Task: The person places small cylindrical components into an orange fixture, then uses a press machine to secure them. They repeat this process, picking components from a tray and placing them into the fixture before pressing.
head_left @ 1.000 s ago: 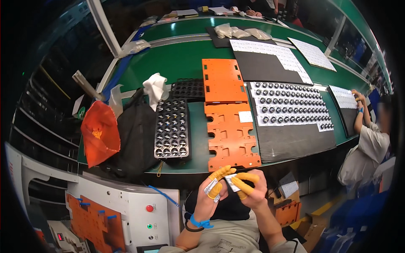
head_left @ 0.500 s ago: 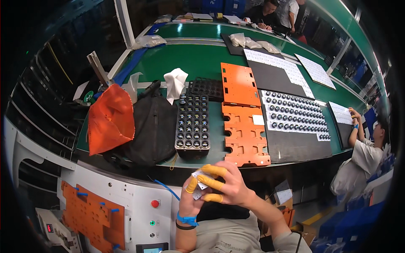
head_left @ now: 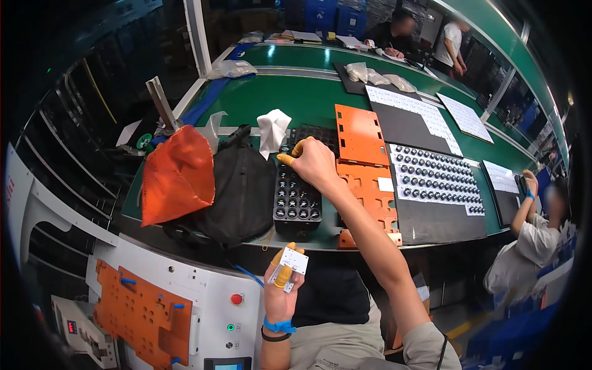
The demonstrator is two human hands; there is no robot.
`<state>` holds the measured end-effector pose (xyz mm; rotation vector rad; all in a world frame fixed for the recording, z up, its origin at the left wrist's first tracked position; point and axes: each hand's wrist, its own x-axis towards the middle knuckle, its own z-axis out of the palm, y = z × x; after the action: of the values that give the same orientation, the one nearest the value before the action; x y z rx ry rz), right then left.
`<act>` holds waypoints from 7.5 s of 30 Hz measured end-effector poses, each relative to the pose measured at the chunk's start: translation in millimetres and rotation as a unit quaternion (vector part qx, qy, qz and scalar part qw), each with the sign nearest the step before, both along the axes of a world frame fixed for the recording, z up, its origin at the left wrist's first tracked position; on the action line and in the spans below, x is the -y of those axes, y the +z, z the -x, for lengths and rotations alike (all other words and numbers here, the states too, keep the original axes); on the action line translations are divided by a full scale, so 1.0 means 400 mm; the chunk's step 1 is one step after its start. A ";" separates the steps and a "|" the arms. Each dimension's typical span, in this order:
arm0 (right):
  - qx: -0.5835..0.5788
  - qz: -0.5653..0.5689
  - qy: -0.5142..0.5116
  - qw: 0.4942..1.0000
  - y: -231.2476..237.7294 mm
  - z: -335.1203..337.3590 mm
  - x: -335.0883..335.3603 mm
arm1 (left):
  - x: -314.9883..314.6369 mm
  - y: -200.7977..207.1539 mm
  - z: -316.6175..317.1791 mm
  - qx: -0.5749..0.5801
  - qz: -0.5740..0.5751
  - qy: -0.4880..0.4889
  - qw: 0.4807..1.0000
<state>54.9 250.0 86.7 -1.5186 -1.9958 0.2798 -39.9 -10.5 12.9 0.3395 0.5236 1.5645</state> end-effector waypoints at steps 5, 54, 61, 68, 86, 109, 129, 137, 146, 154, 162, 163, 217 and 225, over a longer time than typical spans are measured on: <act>0.062 0.017 0.013 0.998 0.007 0.019 -0.022 | -0.011 0.006 -0.003 -0.018 0.002 0.005 1.000; -0.274 0.072 0.257 0.924 -0.012 -0.365 0.457 | -0.108 0.040 -0.139 -0.418 -0.161 0.038 0.893; -0.336 0.104 0.263 0.898 -0.044 -0.368 0.451 | -0.104 0.044 -0.140 -0.432 -0.157 0.031 0.888; -0.339 0.125 0.283 0.888 -0.054 -0.375 0.442 | -0.101 0.043 -0.134 -0.428 -0.159 -0.001 0.889; -0.159 0.010 0.220 0.962 -0.052 -0.403 0.442 | -0.114 0.028 -0.171 -0.574 -0.120 0.065 0.808; -0.179 0.274 -0.089 0.941 -0.159 -0.668 0.235 | -0.129 0.010 -0.252 -0.611 -0.232 0.060 0.754; -0.038 -0.065 0.060 0.995 0.046 -0.175 0.275 | -0.116 -0.049 -0.198 -0.432 -0.056 0.057 0.899; 0.033 -0.104 0.076 0.991 -0.004 -0.034 -0.041 | -0.099 -0.045 -0.136 -0.071 0.007 -0.106 0.992; 0.056 -0.135 0.089 0.985 -0.038 0.011 -0.083 | -0.093 -0.079 -0.142 0.142 -0.038 -0.169 0.975; 0.022 -0.076 0.079 0.994 -0.013 -0.012 -0.068 | -0.103 -0.073 -0.178 0.109 0.031 -0.154 0.982; 0.040 -0.077 0.086 0.993 -0.040 0.022 -0.088 | -0.110 -0.065 -0.181 0.066 0.028 -0.124 0.990; 0.043 -0.079 0.087 0.992 -0.041 0.019 -0.091 | -0.110 -0.063 -0.182 0.054 0.031 -0.122 0.991; -0.212 0.029 0.286 0.934 -0.039 -0.403 0.459 | -0.083 -0.036 -0.185 -0.084 -0.020 -0.182 0.980; -0.148 0.019 0.216 0.965 -0.023 -0.429 0.482 | -0.102 0.018 -0.221 -0.208 -0.021 -0.077 0.975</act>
<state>226.4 57.3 77.6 -0.9754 -2.0615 0.6828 48.6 30.2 20.1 0.7316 0.7681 1.3582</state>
